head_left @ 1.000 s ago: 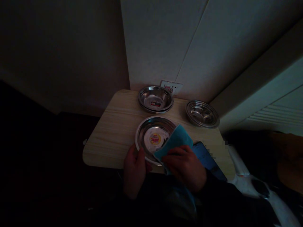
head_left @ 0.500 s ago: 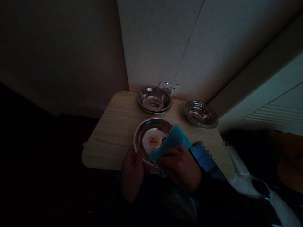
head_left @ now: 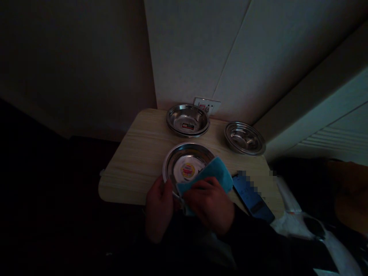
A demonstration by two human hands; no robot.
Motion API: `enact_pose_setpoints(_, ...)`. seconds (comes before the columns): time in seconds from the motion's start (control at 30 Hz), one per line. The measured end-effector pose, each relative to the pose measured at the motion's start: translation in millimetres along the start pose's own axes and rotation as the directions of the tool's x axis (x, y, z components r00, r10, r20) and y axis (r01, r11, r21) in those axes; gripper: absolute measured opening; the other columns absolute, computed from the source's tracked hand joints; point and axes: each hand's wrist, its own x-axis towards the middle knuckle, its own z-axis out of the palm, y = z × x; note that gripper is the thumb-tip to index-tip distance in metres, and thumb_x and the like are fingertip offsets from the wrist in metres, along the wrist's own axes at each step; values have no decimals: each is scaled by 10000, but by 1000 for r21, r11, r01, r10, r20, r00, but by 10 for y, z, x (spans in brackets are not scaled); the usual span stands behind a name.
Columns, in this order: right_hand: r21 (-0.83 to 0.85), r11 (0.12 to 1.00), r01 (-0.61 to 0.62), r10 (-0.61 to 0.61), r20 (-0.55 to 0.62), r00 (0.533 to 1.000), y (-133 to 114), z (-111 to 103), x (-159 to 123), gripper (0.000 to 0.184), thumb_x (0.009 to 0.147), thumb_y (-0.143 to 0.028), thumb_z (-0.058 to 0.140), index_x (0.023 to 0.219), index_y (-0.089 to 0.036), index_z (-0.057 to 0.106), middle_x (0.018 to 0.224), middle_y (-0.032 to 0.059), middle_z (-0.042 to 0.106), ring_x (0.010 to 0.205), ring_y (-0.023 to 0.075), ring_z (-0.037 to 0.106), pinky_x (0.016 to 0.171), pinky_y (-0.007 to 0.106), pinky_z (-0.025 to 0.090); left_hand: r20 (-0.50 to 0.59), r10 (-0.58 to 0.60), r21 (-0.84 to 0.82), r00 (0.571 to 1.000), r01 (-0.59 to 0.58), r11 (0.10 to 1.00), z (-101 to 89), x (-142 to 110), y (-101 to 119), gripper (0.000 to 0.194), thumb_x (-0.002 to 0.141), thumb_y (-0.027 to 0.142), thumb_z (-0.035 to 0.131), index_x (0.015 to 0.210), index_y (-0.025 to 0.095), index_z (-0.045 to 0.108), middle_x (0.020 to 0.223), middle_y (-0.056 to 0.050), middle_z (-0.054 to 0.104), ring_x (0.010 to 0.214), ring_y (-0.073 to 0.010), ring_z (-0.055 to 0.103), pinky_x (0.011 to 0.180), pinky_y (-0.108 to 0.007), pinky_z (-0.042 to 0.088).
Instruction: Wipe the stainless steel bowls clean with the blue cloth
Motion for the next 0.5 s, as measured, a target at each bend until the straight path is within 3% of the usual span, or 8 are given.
enact_pose_setpoints(0.2,28,995,-96,90,169,981,33,-139,-1,125,875,-206,551,846,-236,669,842,2,715,921,184,585,776,346,259,29,13,-8,999,-13,1000,-4,-24,-3,318,790,461,514,899,173,592,443,62,503,344,-116,470,330,-199,342)
enact_pose_setpoints(0.37,43,987,-155,146,160,976,-50,-109,79,143,890,-222,532,879,-234,673,873,7,711,926,182,586,777,344,267,-11,60,37,998,-60,998,0,2,-22,294,795,435,515,900,176,606,482,50,533,376,-114,481,353,-198,353)
enact_pose_setpoints(0.5,32,987,-157,150,171,974,-45,-94,50,148,891,-225,533,897,-246,680,878,13,712,945,192,583,790,354,263,21,52,4,998,-52,999,-8,0,-27,302,793,441,513,900,172,602,487,49,535,363,-109,467,346,-201,350)
